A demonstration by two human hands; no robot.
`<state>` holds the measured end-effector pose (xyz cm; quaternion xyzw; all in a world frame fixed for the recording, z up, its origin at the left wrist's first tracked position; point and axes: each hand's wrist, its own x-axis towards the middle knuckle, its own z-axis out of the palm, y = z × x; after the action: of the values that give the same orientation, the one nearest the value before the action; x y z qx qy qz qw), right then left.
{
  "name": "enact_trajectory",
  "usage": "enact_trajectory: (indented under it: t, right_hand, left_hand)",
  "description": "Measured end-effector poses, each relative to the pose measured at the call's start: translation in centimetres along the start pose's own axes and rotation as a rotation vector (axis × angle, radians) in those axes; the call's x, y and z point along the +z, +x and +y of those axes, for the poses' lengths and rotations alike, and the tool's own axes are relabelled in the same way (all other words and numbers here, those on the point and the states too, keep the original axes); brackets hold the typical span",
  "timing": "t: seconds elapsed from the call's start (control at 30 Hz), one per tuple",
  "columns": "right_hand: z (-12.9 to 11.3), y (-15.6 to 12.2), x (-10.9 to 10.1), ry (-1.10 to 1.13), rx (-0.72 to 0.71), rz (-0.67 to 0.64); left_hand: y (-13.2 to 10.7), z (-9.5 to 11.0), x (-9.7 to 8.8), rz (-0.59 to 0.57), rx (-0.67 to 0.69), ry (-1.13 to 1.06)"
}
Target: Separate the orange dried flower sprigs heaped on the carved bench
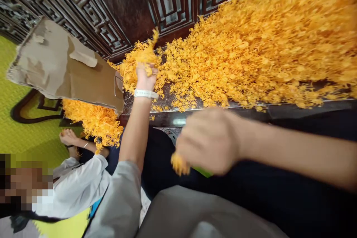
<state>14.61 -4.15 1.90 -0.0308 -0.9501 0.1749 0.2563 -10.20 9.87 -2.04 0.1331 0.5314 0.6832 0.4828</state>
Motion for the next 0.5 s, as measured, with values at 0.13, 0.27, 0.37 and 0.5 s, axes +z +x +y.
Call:
enact_trajectory:
  t: [0.13, 0.27, 0.37, 0.5]
  right_hand:
    - [0.1, -0.3, 1.1, -0.093, -0.107, 0.080]
    - [8.3, -1.4, -2.0, -0.153, 0.350, 0.330]
    - [12.6, -2.6, -4.7, -0.099, 0.768, 0.354]
    - [12.2, -2.6, -4.4, -0.098, 0.773, 0.271]
  left_hand:
    - [0.9, 2.3, -1.9, -0.081, 0.093, -0.034]
    - [-1.6, 2.4, -1.8, -0.216, 0.037, 0.026]
    - [-3.7, 1.3, -0.8, -0.305, -0.028, 0.097]
    - [-5.9, -2.2, 0.5, -0.471, -0.091, 0.202]
